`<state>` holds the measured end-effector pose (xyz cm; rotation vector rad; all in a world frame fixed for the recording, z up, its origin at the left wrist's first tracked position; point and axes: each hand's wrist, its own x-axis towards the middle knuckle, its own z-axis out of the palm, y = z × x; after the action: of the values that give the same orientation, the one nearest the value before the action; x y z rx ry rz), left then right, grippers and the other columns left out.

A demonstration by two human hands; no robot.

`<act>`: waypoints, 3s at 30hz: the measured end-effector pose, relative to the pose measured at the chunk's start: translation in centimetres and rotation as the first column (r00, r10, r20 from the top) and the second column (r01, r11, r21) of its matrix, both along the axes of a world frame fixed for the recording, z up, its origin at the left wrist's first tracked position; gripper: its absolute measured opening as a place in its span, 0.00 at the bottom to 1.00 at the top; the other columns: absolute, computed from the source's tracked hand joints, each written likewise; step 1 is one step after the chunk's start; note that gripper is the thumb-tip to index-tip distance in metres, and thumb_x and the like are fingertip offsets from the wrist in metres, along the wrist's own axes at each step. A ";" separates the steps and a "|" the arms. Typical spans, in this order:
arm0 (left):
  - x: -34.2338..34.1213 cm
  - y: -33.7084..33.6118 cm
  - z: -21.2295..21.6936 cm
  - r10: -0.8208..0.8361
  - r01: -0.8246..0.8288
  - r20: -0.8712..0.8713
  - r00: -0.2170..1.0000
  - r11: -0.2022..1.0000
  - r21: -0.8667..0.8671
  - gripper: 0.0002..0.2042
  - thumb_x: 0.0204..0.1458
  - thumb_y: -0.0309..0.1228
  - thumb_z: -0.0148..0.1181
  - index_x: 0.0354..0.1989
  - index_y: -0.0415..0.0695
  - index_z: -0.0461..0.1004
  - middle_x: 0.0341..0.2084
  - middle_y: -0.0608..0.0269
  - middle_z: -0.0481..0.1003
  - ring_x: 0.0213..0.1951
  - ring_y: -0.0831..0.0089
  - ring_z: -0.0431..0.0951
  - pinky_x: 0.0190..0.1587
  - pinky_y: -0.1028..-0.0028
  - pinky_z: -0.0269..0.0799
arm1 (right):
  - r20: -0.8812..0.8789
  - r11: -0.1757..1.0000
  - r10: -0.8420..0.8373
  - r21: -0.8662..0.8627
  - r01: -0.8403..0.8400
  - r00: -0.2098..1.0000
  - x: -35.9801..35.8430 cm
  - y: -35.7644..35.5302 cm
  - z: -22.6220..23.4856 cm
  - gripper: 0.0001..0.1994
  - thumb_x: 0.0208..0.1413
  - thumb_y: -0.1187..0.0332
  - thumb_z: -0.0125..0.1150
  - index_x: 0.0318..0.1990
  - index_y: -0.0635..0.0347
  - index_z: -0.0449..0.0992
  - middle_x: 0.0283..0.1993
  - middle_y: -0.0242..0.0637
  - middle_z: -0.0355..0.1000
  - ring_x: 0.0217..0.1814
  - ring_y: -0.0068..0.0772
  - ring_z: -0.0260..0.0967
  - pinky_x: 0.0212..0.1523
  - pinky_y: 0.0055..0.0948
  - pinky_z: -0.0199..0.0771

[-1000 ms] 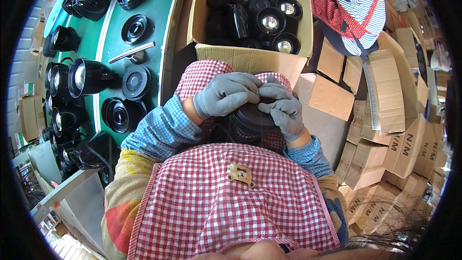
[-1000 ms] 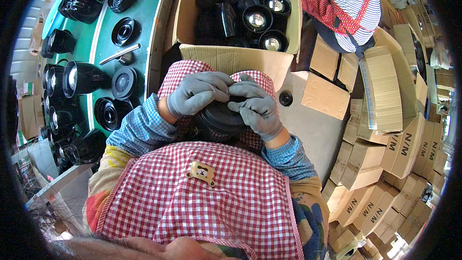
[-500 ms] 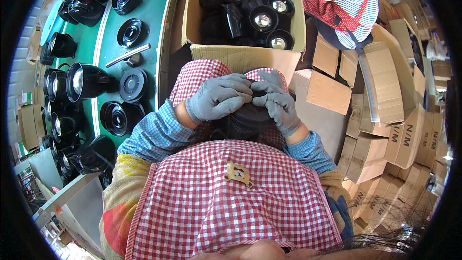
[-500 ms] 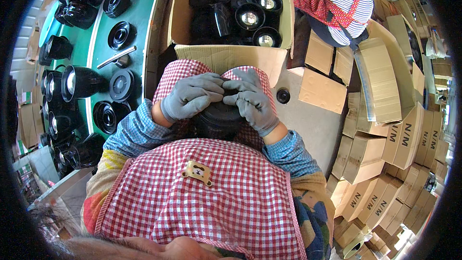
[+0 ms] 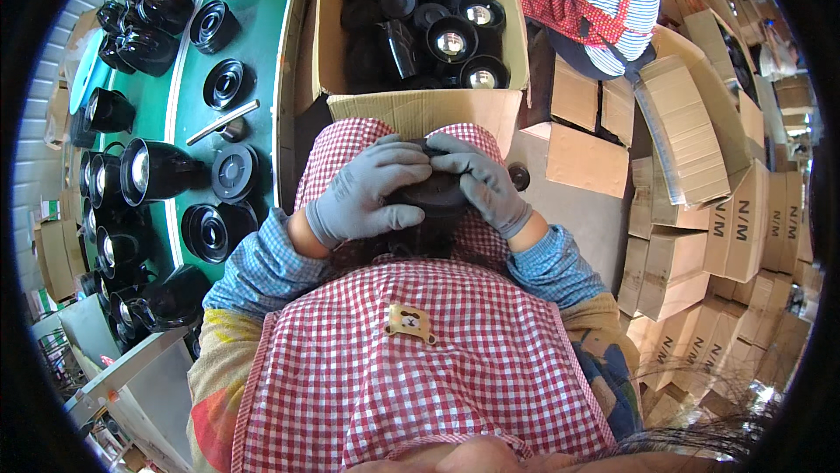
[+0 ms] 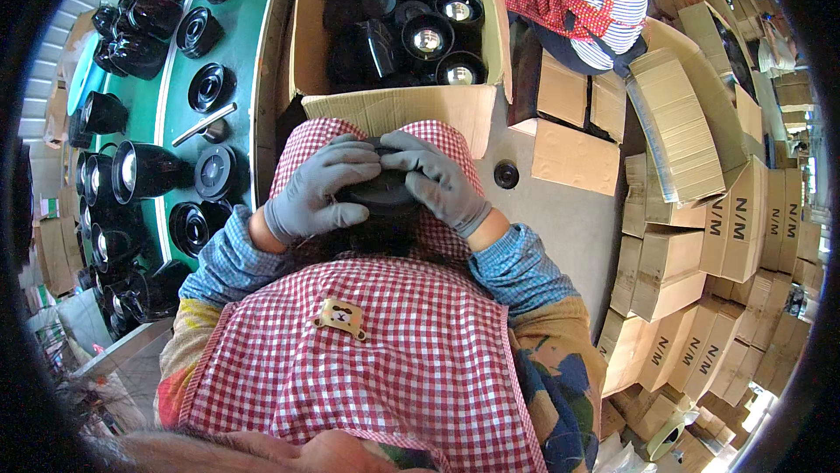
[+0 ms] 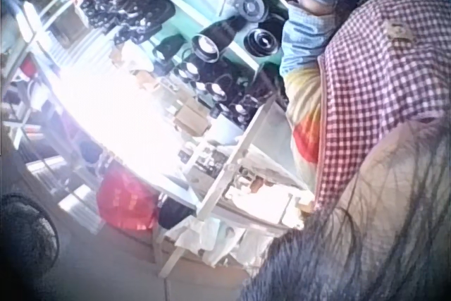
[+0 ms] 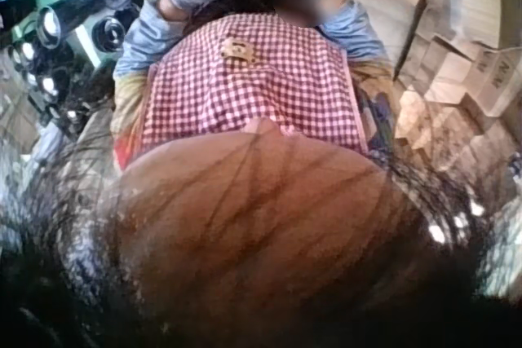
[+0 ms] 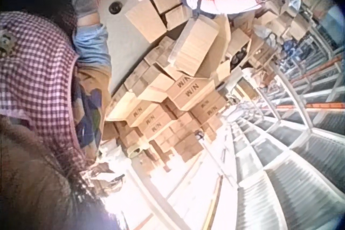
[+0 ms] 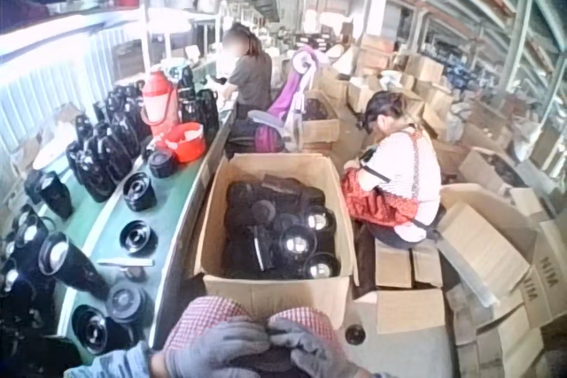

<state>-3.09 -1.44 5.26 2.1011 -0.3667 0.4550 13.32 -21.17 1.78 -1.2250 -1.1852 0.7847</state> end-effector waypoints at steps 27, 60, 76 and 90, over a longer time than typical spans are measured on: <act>0.8 2.7 -3.9 -0.084 0.055 -0.085 0.993 0.952 -0.300 0.16 0.67 0.34 0.50 0.47 0.36 0.81 0.52 0.48 0.78 0.60 0.48 0.73 0.66 0.54 0.64 | 0.419 0.968 -0.170 -0.097 0.230 0.892 -2.4 0.9 1.2 0.24 0.58 0.53 0.68 0.54 0.65 0.79 0.60 0.49 0.74 0.71 0.52 0.63 0.73 0.48 0.56; 0.8 -0.3 0.7 0.262 -0.260 -0.004 0.965 0.958 0.121 0.45 0.53 0.62 0.58 0.72 0.41 0.58 0.64 0.41 0.64 0.66 0.38 0.61 0.68 0.42 0.50 | 0.263 0.986 -0.067 -0.133 0.105 0.963 -0.5 0.7 -1.3 0.38 0.72 0.39 0.27 0.73 0.64 0.58 0.75 0.47 0.57 0.79 0.43 0.51 0.77 0.40 0.48; 3.2 1.5 0.0 0.281 -0.188 -0.378 0.882 0.946 0.265 0.40 0.62 0.51 0.53 0.76 0.41 0.49 0.74 0.40 0.52 0.76 0.40 0.46 0.75 0.43 0.34 | 0.478 0.989 -0.004 -0.127 0.074 0.878 0.9 2.7 1.0 0.41 0.70 0.39 0.31 0.70 0.73 0.58 0.73 0.62 0.56 0.77 0.61 0.50 0.77 0.50 0.46; 3.7 4.0 -5.8 -0.240 -0.037 -0.533 0.811 0.889 -0.457 0.18 0.65 0.28 0.54 0.62 0.40 0.69 0.62 0.51 0.68 0.64 0.58 0.70 0.68 0.65 0.67 | 0.754 0.951 0.301 -0.189 -0.247 0.584 3.6 4.9 1.6 0.54 0.38 0.39 0.71 0.77 0.38 0.55 0.82 0.43 0.41 0.84 0.55 0.34 0.79 0.61 0.28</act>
<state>0.61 2.59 -0.58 1.6416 -0.0055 -0.1761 16.96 -16.29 3.34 -1.5157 -2.1284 0.4965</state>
